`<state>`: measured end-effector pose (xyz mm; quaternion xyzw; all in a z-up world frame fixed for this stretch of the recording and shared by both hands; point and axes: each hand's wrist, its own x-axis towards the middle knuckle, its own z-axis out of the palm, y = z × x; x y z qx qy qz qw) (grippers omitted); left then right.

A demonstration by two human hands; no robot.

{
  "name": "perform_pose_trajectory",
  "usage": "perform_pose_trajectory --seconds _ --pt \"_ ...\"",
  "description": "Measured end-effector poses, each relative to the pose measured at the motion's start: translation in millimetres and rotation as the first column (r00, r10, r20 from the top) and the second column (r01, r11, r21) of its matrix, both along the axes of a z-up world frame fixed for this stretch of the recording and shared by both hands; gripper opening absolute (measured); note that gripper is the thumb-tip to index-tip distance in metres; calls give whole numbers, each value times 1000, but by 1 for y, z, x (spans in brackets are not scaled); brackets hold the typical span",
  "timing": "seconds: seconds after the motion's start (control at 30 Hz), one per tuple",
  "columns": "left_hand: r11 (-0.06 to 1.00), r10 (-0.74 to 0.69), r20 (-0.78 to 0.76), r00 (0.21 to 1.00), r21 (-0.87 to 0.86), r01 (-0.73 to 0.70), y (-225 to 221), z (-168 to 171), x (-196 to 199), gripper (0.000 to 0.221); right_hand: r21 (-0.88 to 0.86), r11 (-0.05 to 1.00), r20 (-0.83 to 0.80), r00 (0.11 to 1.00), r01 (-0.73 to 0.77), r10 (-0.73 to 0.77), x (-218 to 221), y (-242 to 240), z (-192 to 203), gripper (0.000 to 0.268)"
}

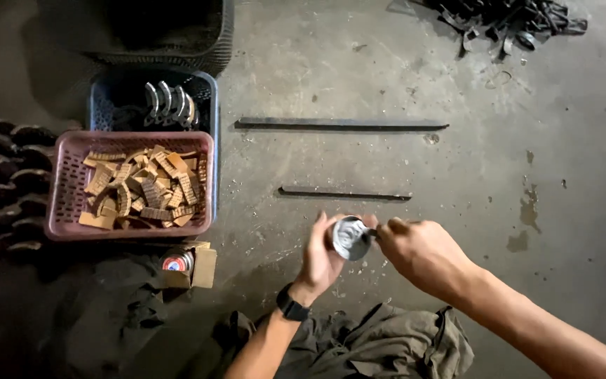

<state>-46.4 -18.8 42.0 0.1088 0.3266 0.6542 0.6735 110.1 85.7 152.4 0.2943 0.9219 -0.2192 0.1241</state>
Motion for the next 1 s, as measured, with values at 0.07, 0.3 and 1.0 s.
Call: perform_pose_trajectory --seconds 0.07,0.3,1.0 --pt "994 -73 -7 997 -87 72 -8 -21 3 60 118 966 134 967 -232 216 5 -6 -12 20" --pt "998 -57 -21 998 -27 57 -8 -17 2 60 134 886 297 871 -443 391 -3 -29 14 38" --pt "984 177 -244 953 81 -162 -9 -45 3 49 -121 983 78 988 139 -130 -48 -31 20 28"
